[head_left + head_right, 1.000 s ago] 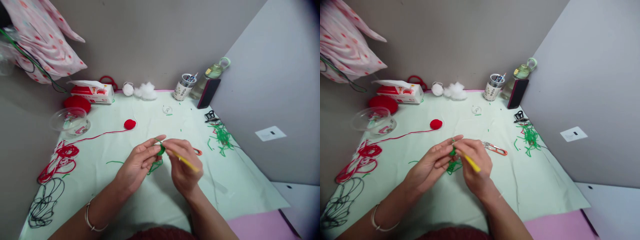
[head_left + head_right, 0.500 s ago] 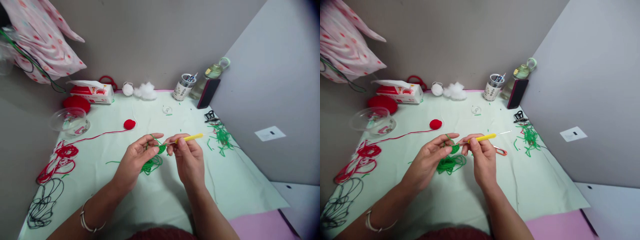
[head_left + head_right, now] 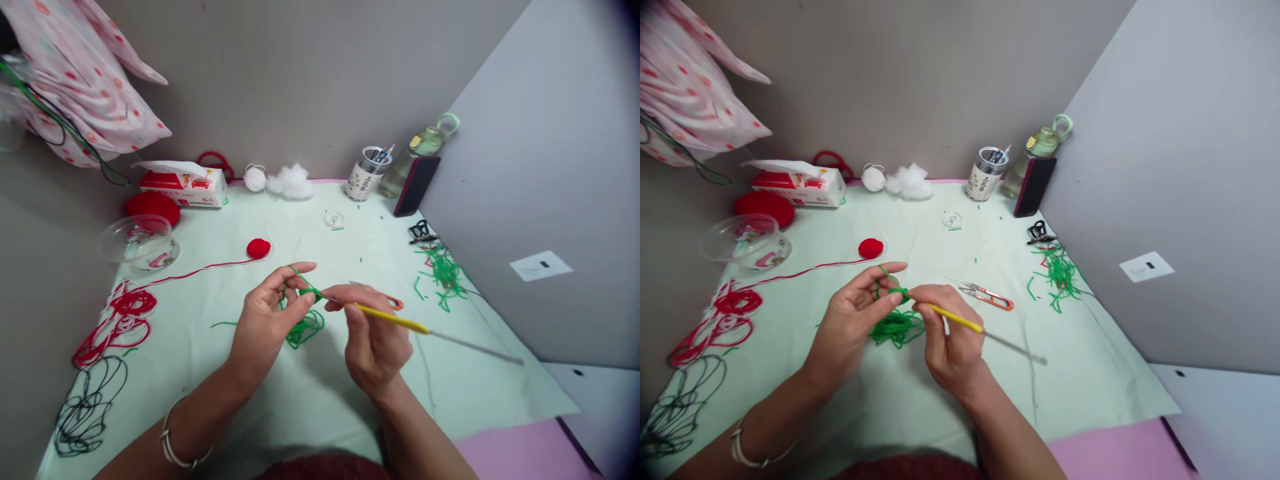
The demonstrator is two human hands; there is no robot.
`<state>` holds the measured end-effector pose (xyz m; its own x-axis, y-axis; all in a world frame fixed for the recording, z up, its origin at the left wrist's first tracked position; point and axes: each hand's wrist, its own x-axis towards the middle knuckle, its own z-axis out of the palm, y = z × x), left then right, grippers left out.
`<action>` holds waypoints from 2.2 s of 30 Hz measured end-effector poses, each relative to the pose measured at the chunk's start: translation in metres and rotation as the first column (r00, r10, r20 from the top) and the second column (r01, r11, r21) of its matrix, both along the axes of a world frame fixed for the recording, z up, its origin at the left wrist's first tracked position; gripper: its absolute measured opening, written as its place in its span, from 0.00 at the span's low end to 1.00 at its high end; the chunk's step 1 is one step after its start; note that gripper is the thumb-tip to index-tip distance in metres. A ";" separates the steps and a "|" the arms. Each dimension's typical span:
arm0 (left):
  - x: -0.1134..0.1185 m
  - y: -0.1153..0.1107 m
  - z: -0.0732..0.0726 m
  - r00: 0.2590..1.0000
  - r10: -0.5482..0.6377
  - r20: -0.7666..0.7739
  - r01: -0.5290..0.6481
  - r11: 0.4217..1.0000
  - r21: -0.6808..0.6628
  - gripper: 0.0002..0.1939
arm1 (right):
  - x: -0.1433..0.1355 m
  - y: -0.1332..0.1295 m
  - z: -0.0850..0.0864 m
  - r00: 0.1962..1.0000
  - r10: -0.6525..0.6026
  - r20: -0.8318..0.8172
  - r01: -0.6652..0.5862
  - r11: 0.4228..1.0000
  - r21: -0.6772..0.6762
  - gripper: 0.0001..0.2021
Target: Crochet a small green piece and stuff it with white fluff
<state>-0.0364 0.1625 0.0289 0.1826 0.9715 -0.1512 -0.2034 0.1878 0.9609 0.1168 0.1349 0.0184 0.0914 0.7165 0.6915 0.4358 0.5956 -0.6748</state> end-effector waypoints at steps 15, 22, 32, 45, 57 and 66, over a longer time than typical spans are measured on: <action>0.007 -0.002 -0.001 0.996 0.036 0.083 -0.033 0.999 -0.039 0.21 | -0.001 0.002 -0.006 0.942 -0.114 0.316 0.062 0.984 0.169 0.13; 0.005 -0.002 0.001 0.976 -0.034 0.216 0.058 0.993 -0.106 0.22 | -0.003 0.006 0.001 1.000 -0.019 0.016 0.019 1.000 -0.014 0.13; 0.001 0.004 0.001 0.976 -0.042 0.213 0.068 0.991 -0.118 0.19 | -0.001 0.003 0.002 0.998 -0.013 -0.065 0.012 1.000 -0.012 0.11; -0.001 0.005 0.001 0.976 -0.054 0.209 0.080 0.990 -0.120 0.16 | -0.002 0.002 0.005 0.991 -0.015 -0.136 0.003 0.996 -0.087 0.10; -0.001 0.007 0.001 0.964 -0.099 0.246 0.150 0.969 -0.195 0.14 | -0.004 0.000 0.004 0.998 -0.031 -0.045 0.032 0.999 0.001 0.13; -0.001 0.007 -0.006 0.969 -0.080 0.234 0.116 0.983 -0.143 0.14 | -0.003 0.003 0.005 0.995 0.026 -0.096 -0.031 0.998 -0.050 0.11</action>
<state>-0.0374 0.1692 0.0234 0.3223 0.9153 -0.2415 -0.3851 0.3598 0.8499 0.1139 0.1380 0.0235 0.1341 0.7540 0.6430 0.3516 0.5705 -0.7423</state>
